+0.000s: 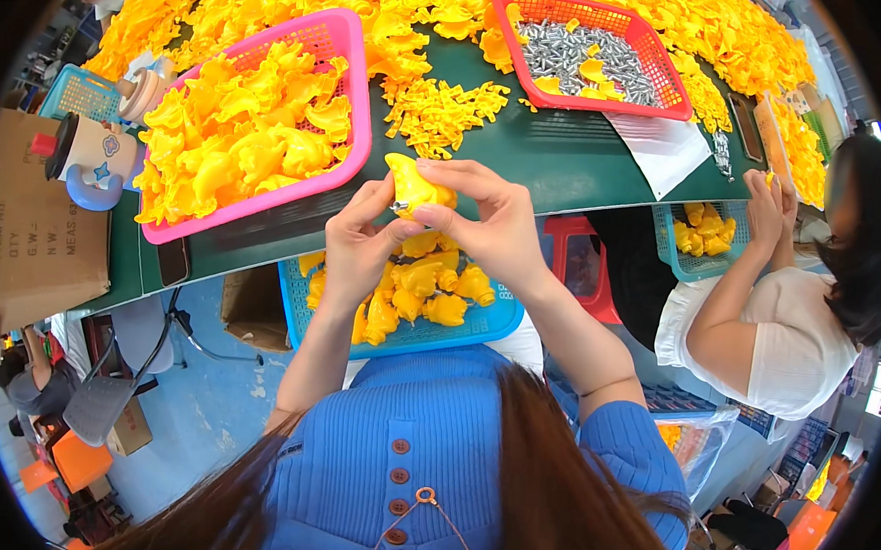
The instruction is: Assembling small plastic components into yellow toy ducks on a factory production line.
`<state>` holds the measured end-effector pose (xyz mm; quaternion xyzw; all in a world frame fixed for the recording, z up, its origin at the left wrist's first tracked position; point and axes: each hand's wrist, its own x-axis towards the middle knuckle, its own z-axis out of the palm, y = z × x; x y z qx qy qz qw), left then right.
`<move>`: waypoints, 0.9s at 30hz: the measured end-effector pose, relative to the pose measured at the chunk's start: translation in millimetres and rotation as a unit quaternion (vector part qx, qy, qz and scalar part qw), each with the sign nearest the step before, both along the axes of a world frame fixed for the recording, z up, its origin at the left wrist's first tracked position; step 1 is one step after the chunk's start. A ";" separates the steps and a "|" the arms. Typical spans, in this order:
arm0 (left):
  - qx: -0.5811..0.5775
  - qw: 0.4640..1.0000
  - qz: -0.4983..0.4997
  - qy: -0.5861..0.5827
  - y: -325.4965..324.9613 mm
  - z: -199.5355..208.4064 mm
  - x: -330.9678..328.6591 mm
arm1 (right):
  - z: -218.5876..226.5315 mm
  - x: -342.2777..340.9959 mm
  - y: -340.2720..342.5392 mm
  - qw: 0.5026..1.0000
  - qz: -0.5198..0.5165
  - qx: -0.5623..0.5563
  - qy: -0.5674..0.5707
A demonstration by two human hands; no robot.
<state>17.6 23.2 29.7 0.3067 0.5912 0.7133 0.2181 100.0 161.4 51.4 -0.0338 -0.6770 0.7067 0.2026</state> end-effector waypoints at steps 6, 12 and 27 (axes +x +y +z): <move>-0.007 0.999 0.041 -0.036 6.9 -9.6 1.5 | -2.3 1.5 -6.7 0.966 -0.067 0.251 -0.008; -0.002 0.994 0.084 -0.068 15.8 -4.4 8.8 | 3.6 -4.0 -16.0 0.952 -0.123 0.279 -0.005; 0.187 0.978 -0.088 0.016 1.7 15.3 -15.1 | 21.0 15.2 -4.5 0.966 -0.026 0.245 0.081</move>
